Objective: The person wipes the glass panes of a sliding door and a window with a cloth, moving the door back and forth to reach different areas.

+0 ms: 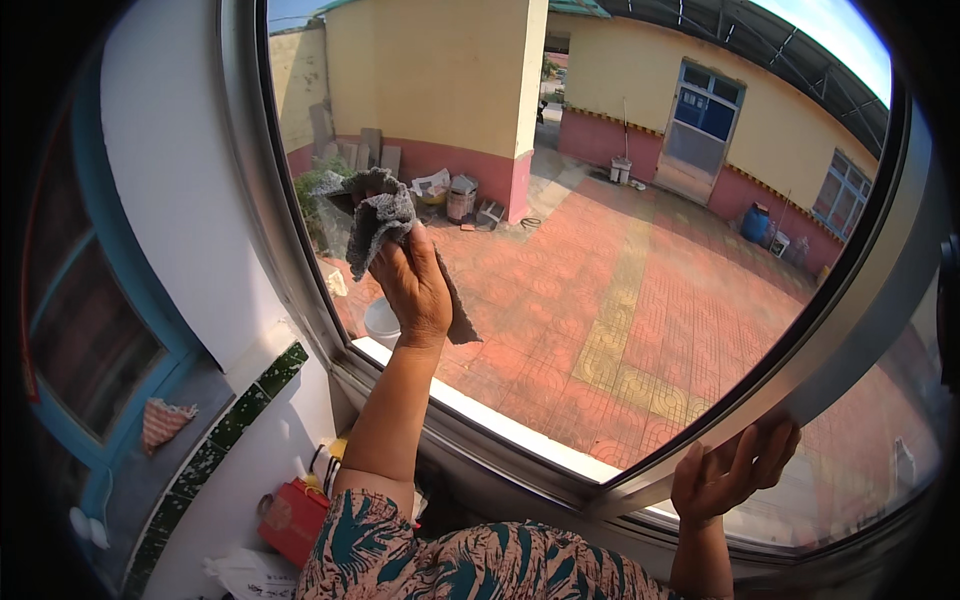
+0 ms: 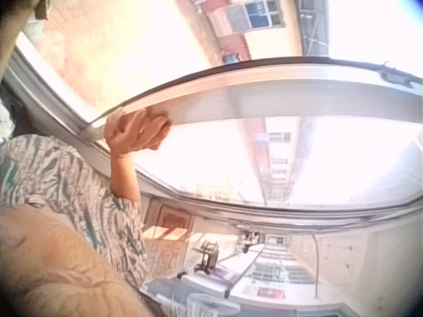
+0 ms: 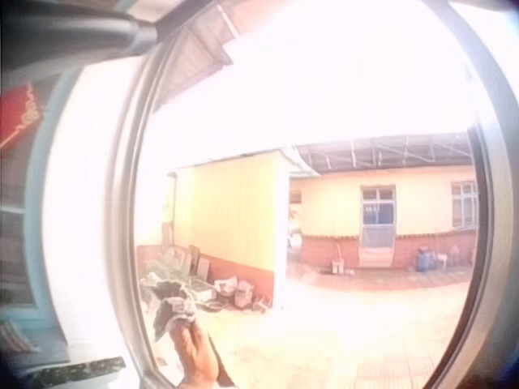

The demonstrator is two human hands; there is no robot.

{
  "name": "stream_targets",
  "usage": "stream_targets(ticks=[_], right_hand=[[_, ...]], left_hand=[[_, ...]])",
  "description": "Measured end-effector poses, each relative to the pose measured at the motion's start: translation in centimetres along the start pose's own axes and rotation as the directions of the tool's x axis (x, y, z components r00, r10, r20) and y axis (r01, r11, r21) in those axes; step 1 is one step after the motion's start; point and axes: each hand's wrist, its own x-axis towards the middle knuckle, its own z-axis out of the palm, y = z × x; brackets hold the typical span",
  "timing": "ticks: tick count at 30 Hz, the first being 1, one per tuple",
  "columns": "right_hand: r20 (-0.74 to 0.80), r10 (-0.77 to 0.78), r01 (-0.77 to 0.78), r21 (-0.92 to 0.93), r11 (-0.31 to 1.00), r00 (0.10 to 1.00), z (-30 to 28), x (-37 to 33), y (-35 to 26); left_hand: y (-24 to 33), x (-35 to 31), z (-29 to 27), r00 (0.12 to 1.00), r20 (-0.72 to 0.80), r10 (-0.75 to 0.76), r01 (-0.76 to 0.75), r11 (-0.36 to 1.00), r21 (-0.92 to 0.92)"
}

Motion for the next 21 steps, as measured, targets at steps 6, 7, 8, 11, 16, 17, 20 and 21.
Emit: stream_targets(ticks=[6, 7, 8, 11, 16, 17, 20, 21], right_hand=[[-0.001, 0.007, -0.007, -0.022, 1.0, 1.0, -0.1, 0.1, -0.1], [-0.005, 0.004, -0.004, -0.032, 0.999, 1.0, 0.0, 0.3, -0.2], [-0.004, 0.001, -0.001, -0.052, 0.999, 1.0, 0.0, 0.3, -0.1], [0.011, -0.006, 0.006, -0.002, 1.0, 1.0, -0.4, 0.0, 0.6], [-0.017, 0.019, -0.019, 0.002, 1.0, 1.0, 0.2, 0.1, 0.2], [-0.017, 0.013, -0.013, 0.002, 1.0, 1.0, 0.2, 0.1, 0.2], [-0.006, 0.016, -0.016, 0.011, 1.0, 1.0, 0.0, 0.3, 0.0], [0.01, 0.018, -0.018, 0.013, 1.0, 1.0, -0.1, 0.1, 0.1]], left_hand=[[13.0, -3.4, 2.4, 0.899, 0.202, 0.39, -0.349, 0.913, -0.21], [14.8, -5.9, 2.8, 0.856, 0.245, 0.454, -0.4, 0.884, -0.241], [16.2, -8.5, 2.8, 0.809, 0.285, 0.515, -0.442, 0.851, -0.283], [16.7, -14.7, 1.4, 0.695, 0.368, 0.618, -0.485, 0.781, -0.395], [11.6, -19.0, 0.8, 0.626, 0.337, 0.703, -0.617, 0.711, -0.337], [10.8, -19.2, 0.9, 0.676, 0.326, 0.661, -0.577, 0.75, -0.322], [7.4, -19.1, 0.6, 0.778, 0.37, 0.507, -0.414, 0.858, -0.305], [6.1, -18.4, 0.3, 0.787, 0.36, 0.501, -0.458, 0.866, -0.203]])
